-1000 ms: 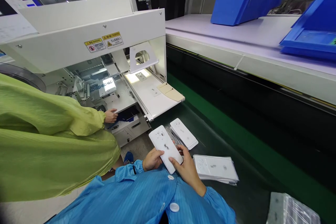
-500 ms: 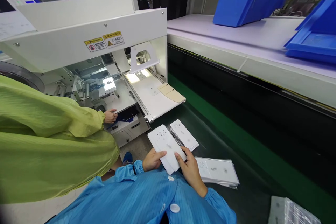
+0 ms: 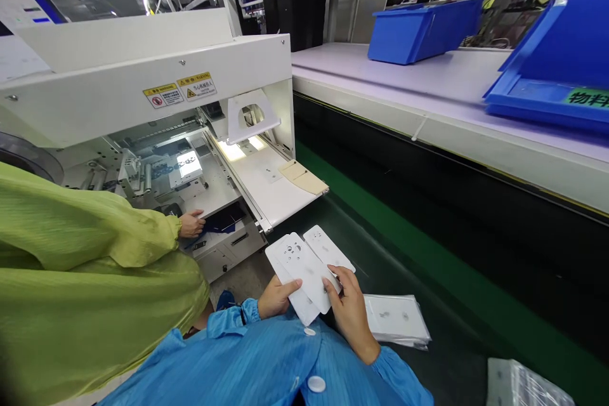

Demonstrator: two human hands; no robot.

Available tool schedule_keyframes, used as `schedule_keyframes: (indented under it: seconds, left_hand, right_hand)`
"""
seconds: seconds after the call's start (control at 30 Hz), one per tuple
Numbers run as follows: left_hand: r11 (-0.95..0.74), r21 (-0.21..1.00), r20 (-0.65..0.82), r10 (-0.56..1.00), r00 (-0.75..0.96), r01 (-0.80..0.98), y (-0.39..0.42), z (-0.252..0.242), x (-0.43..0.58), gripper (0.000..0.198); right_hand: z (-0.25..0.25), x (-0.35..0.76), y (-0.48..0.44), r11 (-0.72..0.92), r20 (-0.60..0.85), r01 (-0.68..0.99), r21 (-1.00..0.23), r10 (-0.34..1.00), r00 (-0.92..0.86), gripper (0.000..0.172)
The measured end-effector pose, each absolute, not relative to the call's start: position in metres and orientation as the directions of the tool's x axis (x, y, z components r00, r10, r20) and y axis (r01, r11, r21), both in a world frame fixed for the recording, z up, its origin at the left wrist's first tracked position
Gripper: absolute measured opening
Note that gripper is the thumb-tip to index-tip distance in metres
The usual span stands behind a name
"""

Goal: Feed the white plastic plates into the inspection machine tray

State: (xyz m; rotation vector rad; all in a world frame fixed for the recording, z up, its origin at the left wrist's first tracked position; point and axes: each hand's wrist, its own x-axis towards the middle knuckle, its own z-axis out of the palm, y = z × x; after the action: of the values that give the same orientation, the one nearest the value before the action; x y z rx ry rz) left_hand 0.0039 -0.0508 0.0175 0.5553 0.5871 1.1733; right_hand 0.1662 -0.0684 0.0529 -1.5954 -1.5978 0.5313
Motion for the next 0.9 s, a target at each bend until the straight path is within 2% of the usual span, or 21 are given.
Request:
schedule_keyframes:
  seconds: [0.1,0.27,0.43,0.7,0.9]
  left_hand:
    - [0.285,0.696,-0.115,0.950,0.289,-0.659,-0.049,0.015,0.005,0.067]
    - [0.264,0.728,-0.054,0.942,0.331,-0.632,-0.046,0.010,0.005,0.051]
    - [0.267,0.737,-0.054,0.939,0.339,-0.620,-0.044,0.008,0.005,0.048]
    - [0.290,0.745,-0.060,0.927,0.371,-0.601,-0.044,0.013,0.003,0.047]
    - [0.293,0.747,-0.063,0.925,0.375,-0.596,-0.044,0.023,-0.003,0.050]
  right_hand:
    - [0.053,0.167,-0.072,0.252,0.322,0.704,-0.664,0.946,-0.034,0.043]
    - [0.047,0.168,-0.075,0.309,0.284,0.765,-0.565,0.943,-0.171,0.061]
    - [0.042,0.169,-0.073,0.282,0.232,0.776,-0.564,0.956,-0.179,0.066]
    - [0.050,0.164,-0.076,0.258,0.193,0.783,-0.565,0.965,-0.179,0.065]
    - [0.051,0.161,-0.073,0.291,0.214,0.791,-0.538,0.955,-0.205,0.062]
